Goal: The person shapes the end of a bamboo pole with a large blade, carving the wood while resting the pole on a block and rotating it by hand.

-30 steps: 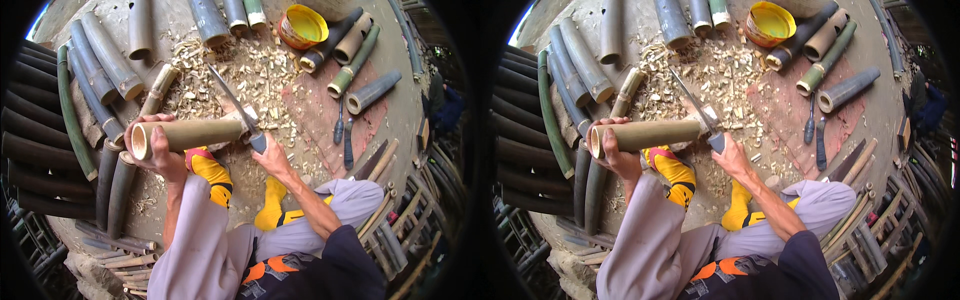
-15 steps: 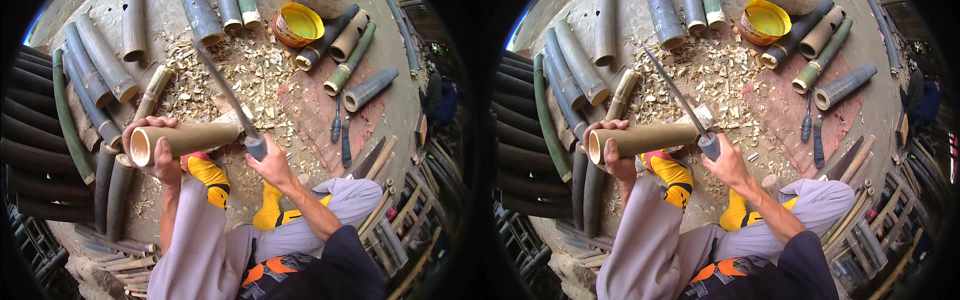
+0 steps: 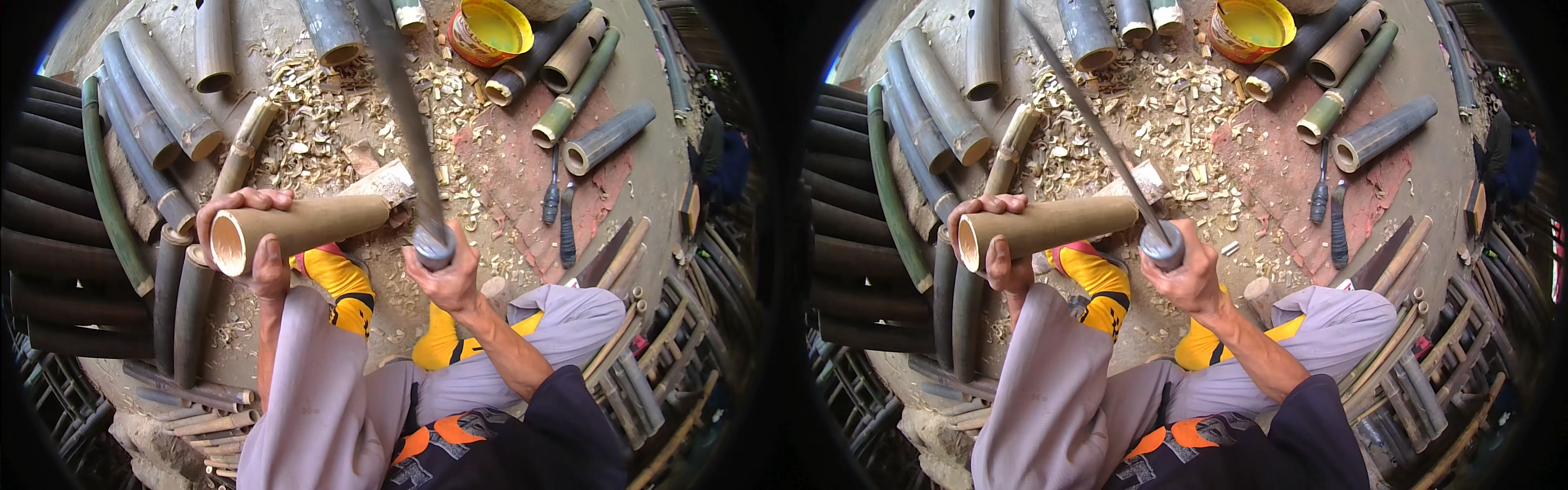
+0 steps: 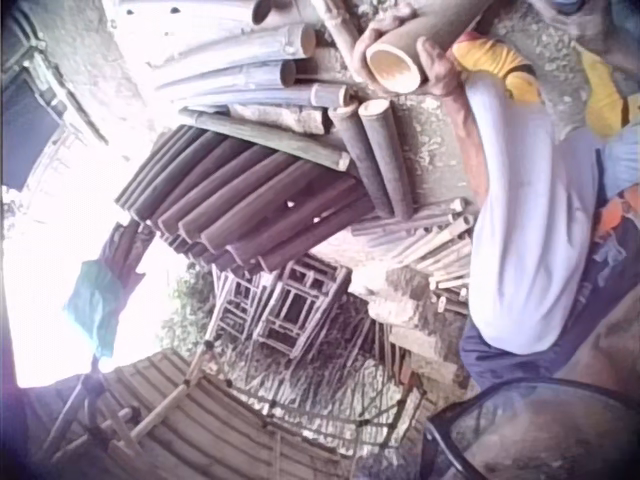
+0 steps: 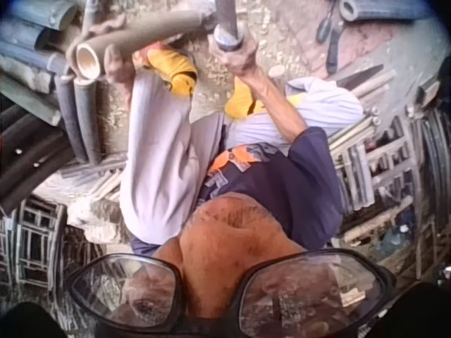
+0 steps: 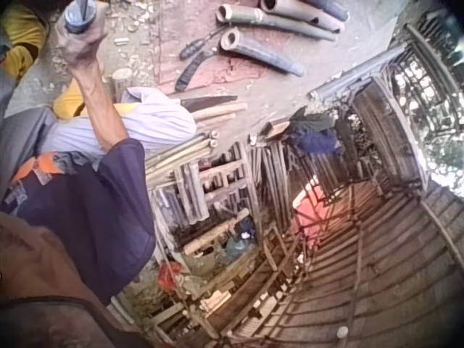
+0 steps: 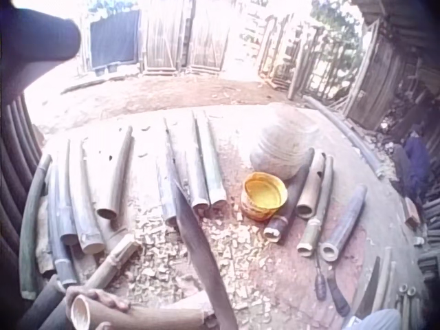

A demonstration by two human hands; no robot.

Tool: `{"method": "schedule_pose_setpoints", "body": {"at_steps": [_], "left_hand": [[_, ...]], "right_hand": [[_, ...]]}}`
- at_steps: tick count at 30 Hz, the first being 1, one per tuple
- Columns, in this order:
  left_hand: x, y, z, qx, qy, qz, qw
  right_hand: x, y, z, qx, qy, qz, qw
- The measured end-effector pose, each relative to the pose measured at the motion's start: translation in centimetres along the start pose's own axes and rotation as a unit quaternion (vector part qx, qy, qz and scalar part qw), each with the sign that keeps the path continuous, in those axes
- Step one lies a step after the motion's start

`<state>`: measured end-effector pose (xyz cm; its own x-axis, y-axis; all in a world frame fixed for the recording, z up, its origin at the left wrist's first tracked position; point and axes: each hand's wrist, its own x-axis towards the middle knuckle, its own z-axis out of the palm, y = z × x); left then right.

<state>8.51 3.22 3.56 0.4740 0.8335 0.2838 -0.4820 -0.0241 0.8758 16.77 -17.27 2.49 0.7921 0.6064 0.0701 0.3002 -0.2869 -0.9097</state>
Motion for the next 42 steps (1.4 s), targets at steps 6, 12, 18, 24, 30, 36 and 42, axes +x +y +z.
{"method": "schedule_pose_setpoints", "body": {"at_steps": [6, 12, 18, 24, 30, 36, 42], "left_hand": [[0.1, -0.3, 0.1, 0.01, -0.022, -0.014, 1.0], [0.0, -0.1, -2.0, 0.07, -0.078, 0.027, 0.994], [1.4, 0.1, -0.9, 0.181, -0.082, -0.107, 0.974], [1.0, 0.3, 0.8, 0.032, 0.172, -0.024, 0.984], [0.2, -0.4, 2.1, 0.037, 0.154, -0.014, 0.987], [0.6, -0.5, 0.3, 0.043, 0.143, -0.017, 0.989], [0.3, -0.7, 0.2, -0.013, 0.065, -0.022, 0.998]], "right_hand": [[0.2, 8.7, 1.2, -0.062, -0.151, 0.215, 0.963], [-0.3, 2.0, 0.4, 0.031, 0.002, 0.061, 0.998], [-0.1, 8.6, 1.4, -0.088, -0.16, 0.154, 0.971], [0.4, 2.0, 0.5, -0.032, -0.088, 0.102, 0.99], [-0.3, 7.5, 1.8, -0.122, -0.115, 0.128, 0.978], [1.1, 3.8, 0.3, -0.038, -0.097, 0.171, 0.98], [0.3, 5.5, 1.3, -0.056, -0.06, 0.052, 0.995]]}}
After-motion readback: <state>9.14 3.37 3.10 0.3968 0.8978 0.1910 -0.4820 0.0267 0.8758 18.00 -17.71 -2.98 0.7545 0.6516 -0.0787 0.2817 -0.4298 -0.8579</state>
